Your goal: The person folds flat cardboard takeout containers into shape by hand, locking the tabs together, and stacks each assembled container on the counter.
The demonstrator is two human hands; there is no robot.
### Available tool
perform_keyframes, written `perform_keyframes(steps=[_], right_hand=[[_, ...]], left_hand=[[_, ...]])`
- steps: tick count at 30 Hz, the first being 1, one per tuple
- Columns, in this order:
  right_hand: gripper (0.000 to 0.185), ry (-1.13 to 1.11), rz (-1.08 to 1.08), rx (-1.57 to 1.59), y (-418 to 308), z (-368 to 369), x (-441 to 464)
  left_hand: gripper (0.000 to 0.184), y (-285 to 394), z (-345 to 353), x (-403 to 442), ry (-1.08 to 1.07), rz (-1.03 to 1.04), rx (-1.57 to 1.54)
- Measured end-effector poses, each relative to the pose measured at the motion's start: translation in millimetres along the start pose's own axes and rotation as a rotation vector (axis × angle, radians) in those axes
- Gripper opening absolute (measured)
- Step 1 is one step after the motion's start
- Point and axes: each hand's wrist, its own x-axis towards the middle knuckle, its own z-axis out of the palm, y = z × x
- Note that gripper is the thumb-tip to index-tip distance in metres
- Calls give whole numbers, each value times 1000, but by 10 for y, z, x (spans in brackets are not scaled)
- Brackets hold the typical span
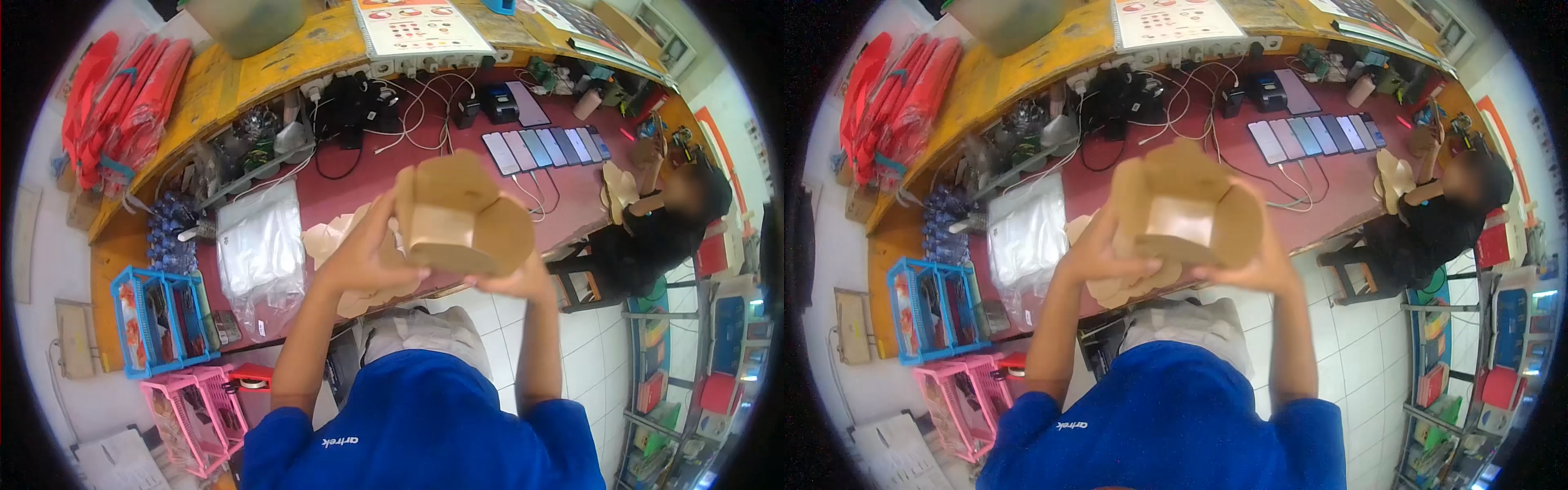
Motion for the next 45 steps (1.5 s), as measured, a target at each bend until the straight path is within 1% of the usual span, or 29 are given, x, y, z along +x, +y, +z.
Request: perform_keyframes(steps=[1,2,3,5,7,8,10,11,13,14,16,17,19,21,23,25,26,28,29,31,33,35,36,38,39,41,42,44,45], right_hand=[[117,4,-27,-89,27,-169,87],[114,6,-52,-182,35,-311,137],[114,14,-56,-189,79,-419,166],[114,50,98,-129,259,-585,208],[113,79,92,-97,393,-648,231],[111,106,96,-57,465,-659,223],[110,117,72,-66,604,-582,199],[109,114,55,-76,654,-556,179],[107,63,81,-134,684,-576,177],[106,15,92,-191,692,-598,214],[105,-45,92,-223,660,-663,251],[104,-96,95,-255,649,-682,259],[103,-150,94,-319,655,-711,342],[102,-200,100,-385,616,-731,375],[105,-243,97,-628,545,-740,402],[109,-288,119,-565,574,-780,378],[112,-326,139,-500,596,-788,374],[115,-316,98,-539,620,-771,378],[118,-305,63,-580,628,-767,355],[120,-302,91,-588,629,-728,322],[121,-285,110,-600,663,-763,335],[130,-252,89,-605,762,-798,282],[130,-246,91,-605,771,-786,273],[133,-283,156,-791,804,-727,263],[133,-280,159,-787,782,-717,244],[134,-298,125,-598,713,-731,250],[134,-299,122,-600,680,-748,259],[127,-232,148,-195,644,-800,259],[127,-239,152,-194,661,-824,271]], left_hand=[[123,-4,-1,185,-2,81,114],[123,-28,3,305,-12,88,111],[122,-75,11,414,-42,122,145],[121,-241,32,506,-69,170,180],[109,-497,32,491,33,-40,62],[109,-586,95,494,27,-36,64],[84,-671,265,539,169,-347,21],[84,-779,350,572,169,-350,20],[60,-975,516,610,201,-208,256],[60,-1022,534,615,207,-210,253],[45,-1003,519,627,224,-350,147],[45,-987,525,607,226,-352,150],[41,-784,501,611,185,-636,-292],[42,-692,474,610,168,-671,-324],[43,-730,455,560,156,-709,-362],[63,-812,433,467,205,-221,16],[63,-856,427,441,209,-224,17],[76,-697,364,452,98,23,5],[76,-659,369,477,102,18,2],[87,-613,396,575,64,-48,-27],[86,-643,382,582,35,-25,-15],[85,-679,380,531,-7,-11,-6],[84,-680,384,508,-21,9,66],[82,-686,387,474,-38,30,139],[82,-688,385,453,-30,6,148],[82,-691,374,445,-20,-12,161],[84,-675,365,444,-13,-8,189],[87,-657,359,424,3,-11,214],[77,-583,353,414,-7,-25,217]])
